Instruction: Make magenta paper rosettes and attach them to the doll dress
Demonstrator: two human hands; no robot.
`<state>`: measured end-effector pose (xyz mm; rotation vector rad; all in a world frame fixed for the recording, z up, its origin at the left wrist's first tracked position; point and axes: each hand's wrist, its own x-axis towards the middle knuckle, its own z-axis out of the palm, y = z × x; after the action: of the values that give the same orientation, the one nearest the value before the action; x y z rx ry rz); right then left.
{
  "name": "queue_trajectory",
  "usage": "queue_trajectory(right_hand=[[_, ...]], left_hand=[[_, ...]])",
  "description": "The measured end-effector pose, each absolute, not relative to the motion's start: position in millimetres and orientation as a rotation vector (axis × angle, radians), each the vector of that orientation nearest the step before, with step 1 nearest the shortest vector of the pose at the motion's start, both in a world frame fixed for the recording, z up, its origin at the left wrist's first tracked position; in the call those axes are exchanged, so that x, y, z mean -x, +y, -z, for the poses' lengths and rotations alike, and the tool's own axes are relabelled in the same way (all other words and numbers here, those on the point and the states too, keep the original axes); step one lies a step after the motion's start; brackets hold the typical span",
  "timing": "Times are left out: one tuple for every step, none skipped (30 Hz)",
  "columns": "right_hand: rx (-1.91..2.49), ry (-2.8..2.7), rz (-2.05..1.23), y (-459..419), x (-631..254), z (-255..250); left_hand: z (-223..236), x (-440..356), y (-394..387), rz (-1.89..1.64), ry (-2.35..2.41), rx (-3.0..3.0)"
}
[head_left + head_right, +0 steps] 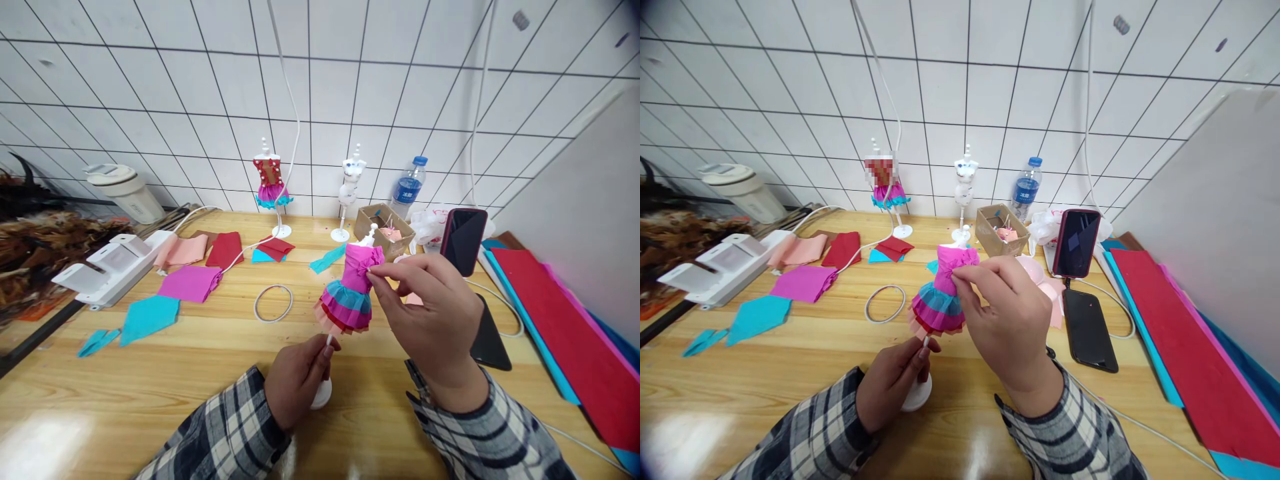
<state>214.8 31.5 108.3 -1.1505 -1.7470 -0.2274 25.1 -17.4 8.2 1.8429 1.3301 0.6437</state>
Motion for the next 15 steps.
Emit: queue_trajectory(right_hand=[[1.162,-1.745,0.219,31.0,-214.8,-109.0],[1.17,-1.744,0.212,30.5,-214.9,-109.7],[1.175,-1.746,0.205,30.2,-215.0,-110.5],[1.178,-1.748,0.198,29.9,-215.3,-111.2],[1.182,-1.751,0.19,29.7,-215.6,-111.8],[1.189,-1.757,0.18,29.6,-215.9,-112.3],[1.199,-1.763,0.171,29.6,-216.2,-112.7],[1.213,-1.769,0.164,29.6,-216.4,-113.0],[1.227,-1.774,0.158,29.7,-216.5,-113.3],[1.238,-1.777,0.157,29.7,-216.7,-113.5],[1.246,-1.778,0.158,29.7,-216.8,-113.8],[1.252,-1.779,0.159,29.6,-217.0,-114.1],[1.256,-1.78,0.162,29.4,-217.3,-114.6],[1.258,-1.785,0.164,29.1,-217.8,-115.2],[1.262,-1.79,0.168,28.7,-218.4,-115.9]], left_hand=[[-8.0,-24.8,-17.4,-0.647,1.325,-1.841],[-7.8,-24.6,-17.6,-0.652,1.32,-1.84],[-7.8,-24.4,-17.9,-0.658,1.319,-1.839],[-7.8,-24.3,-18.1,-0.661,1.321,-1.84],[-8.0,-24.3,-18.3,-0.659,1.323,-1.843],[-8.2,-24.3,-18.4,-0.658,1.328,-1.844],[-8.3,-24.5,-18.4,-0.658,1.333,-1.846],[-8.4,-24.6,-18.1,-0.658,1.334,-1.849],[-8.3,-24.7,-17.8,-0.657,1.331,-1.853],[-8.1,-24.7,-17.4,-0.655,1.329,-1.86],[-7.7,-24.6,-16.9,-0.652,1.33,-1.869],[-7.2,-24.4,-16.6,-0.645,1.331,-1.882],[-6.6,-24.1,-16.2,-0.636,1.337,-1.898],[-6.2,-23.6,-15.9,-0.627,1.345,-1.918],[-5.9,-23.0,-15.5,-0.619,1.356,-1.944]])
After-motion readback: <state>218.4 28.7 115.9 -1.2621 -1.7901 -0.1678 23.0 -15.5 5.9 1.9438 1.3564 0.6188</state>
